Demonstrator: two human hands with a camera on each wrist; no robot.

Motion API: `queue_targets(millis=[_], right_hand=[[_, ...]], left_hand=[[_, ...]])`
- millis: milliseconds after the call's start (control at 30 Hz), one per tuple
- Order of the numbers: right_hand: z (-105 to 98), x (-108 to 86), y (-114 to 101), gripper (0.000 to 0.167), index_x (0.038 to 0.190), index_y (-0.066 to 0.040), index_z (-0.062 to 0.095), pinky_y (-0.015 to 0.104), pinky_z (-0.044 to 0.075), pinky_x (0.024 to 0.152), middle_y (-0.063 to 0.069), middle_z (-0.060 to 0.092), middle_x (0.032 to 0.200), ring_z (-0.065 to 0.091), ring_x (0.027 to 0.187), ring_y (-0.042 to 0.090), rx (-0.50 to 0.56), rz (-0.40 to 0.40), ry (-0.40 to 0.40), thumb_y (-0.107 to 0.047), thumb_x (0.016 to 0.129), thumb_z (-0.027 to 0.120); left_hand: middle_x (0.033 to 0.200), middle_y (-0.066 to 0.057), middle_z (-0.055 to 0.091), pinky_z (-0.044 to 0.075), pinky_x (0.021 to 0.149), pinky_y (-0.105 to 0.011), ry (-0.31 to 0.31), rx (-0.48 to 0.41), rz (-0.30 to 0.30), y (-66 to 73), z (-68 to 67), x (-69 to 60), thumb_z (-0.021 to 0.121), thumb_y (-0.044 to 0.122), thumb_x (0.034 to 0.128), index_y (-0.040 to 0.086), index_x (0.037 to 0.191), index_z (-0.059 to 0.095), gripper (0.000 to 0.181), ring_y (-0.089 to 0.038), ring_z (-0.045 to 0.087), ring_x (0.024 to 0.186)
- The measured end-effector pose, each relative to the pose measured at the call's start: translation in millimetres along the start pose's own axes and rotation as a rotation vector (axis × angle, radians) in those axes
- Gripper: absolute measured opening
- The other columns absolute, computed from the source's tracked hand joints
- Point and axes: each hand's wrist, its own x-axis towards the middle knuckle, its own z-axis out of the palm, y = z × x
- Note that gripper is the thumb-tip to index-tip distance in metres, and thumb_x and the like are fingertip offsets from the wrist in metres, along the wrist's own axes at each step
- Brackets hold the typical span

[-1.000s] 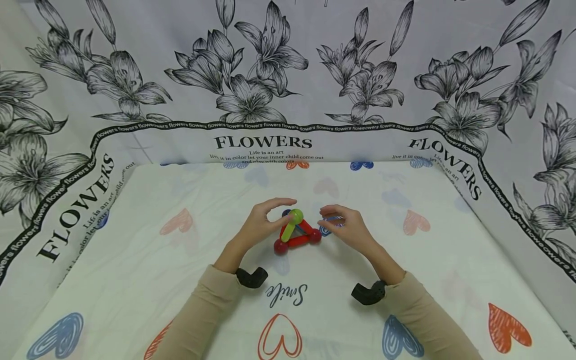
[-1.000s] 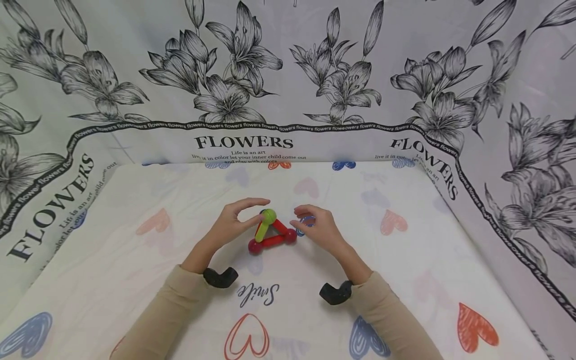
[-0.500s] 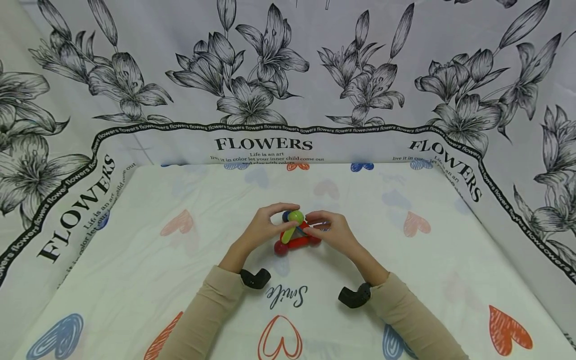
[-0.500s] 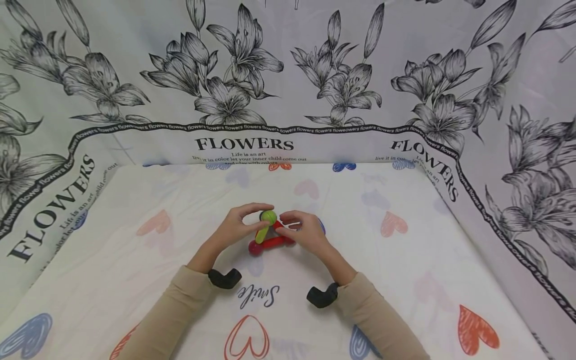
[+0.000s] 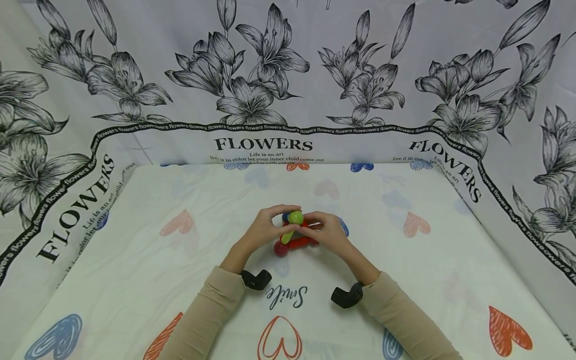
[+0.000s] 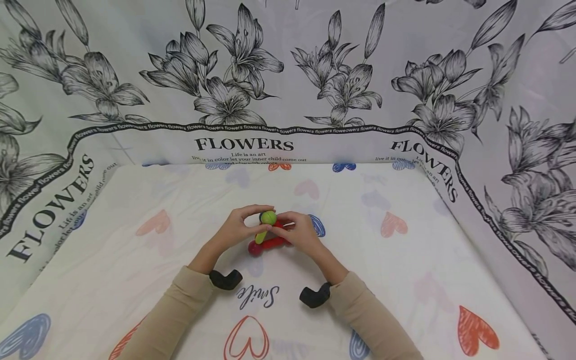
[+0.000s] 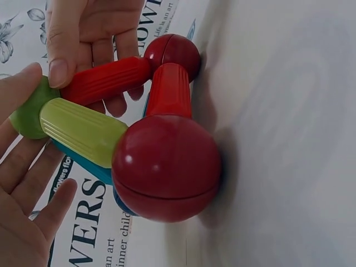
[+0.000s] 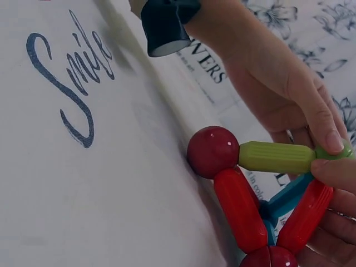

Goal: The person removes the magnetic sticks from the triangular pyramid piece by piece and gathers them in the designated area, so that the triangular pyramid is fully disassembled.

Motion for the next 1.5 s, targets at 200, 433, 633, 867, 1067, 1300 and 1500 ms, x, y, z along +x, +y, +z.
queue_targets(millis=[200,433,633,867,1067,1300,1500], right_hand=[[1.6,0.8,-0.2,0.028,0.108,0.005,0.069,0.032,0.059,0.081,0.022,0.072,0.106,0.07,0.097,0.033,-0.026,-0.005,0.029,-0.008,0.083,0.073],[-1.6,1.8,-0.6,0.023,0.105,0.007,0.069,0.03,0.059,0.078,0.023,0.072,0.103,0.07,0.096,0.034,-0.024,-0.03,-0.001,-0.004,0.085,0.07],[-5.4,2.2,3.5,0.024,0.107,0.008,0.067,0.031,0.059,0.081,0.024,0.07,0.106,0.069,0.097,0.036,-0.009,-0.038,-0.045,-0.003,0.086,0.068],[-7.0,3.1,3.3,0.023,0.108,0.008,0.068,0.03,0.059,0.082,0.025,0.07,0.106,0.068,0.099,0.036,0.04,-0.023,-0.063,-0.002,0.087,0.067],[-7.2,3.4,1.8,0.023,0.109,0.007,0.067,0.031,0.058,0.084,0.024,0.07,0.106,0.068,0.1,0.035,0.045,-0.004,-0.066,-0.003,0.087,0.067],[-9.9,2.8,3.5,0.022,0.107,0.006,0.068,0.029,0.059,0.084,0.023,0.07,0.106,0.068,0.097,0.032,0.044,0.006,-0.049,-0.005,0.088,0.067],[-16.1,2.3,6.8,0.021,0.106,0.005,0.069,0.025,0.058,0.084,0.023,0.07,0.105,0.067,0.093,0.026,0.096,0.043,-0.024,-0.005,0.087,0.068]], left_hand=[[0.124,-0.011,0.068,0.044,0.11,-0.044,0.008,0.025,0.03,-0.7,0.9,0.6,0.076,0.013,0.0812,0.005,0.124,0.064,0.045,-0.027,0.062,0.121],[0.121,-0.012,0.069,0.046,0.107,-0.045,0.019,0.036,0.032,0.0,2.5,0.5,0.076,0.014,0.0807,0.008,0.12,0.066,0.042,-0.027,0.063,0.118],[0.119,-0.012,0.07,0.047,0.106,-0.044,0.027,0.044,0.033,2.0,3.9,0.3,0.077,0.013,0.0796,0.007,0.118,0.067,0.041,-0.027,0.064,0.115],[0.118,-0.014,0.07,0.047,0.105,-0.044,0.032,0.042,0.035,2.1,5.4,0.8,0.077,0.011,0.0793,0.0,0.118,0.066,0.042,-0.029,0.064,0.115],[0.118,-0.013,0.07,0.047,0.106,-0.043,0.041,0.041,0.033,3.3,5.3,0.6,0.078,0.012,0.0791,0.003,0.117,0.067,0.04,-0.027,0.065,0.115],[0.117,-0.012,0.071,0.048,0.105,-0.042,0.05,0.062,0.038,2.6,4.6,-0.6,0.078,0.014,0.079,0.005,0.117,0.067,0.04,-0.026,0.066,0.113],[0.119,-0.01,0.07,0.047,0.106,-0.042,0.068,0.062,-0.002,2.2,1.2,-3.4,0.078,0.016,0.0793,0.007,0.118,0.067,0.041,-0.025,0.065,0.115]])
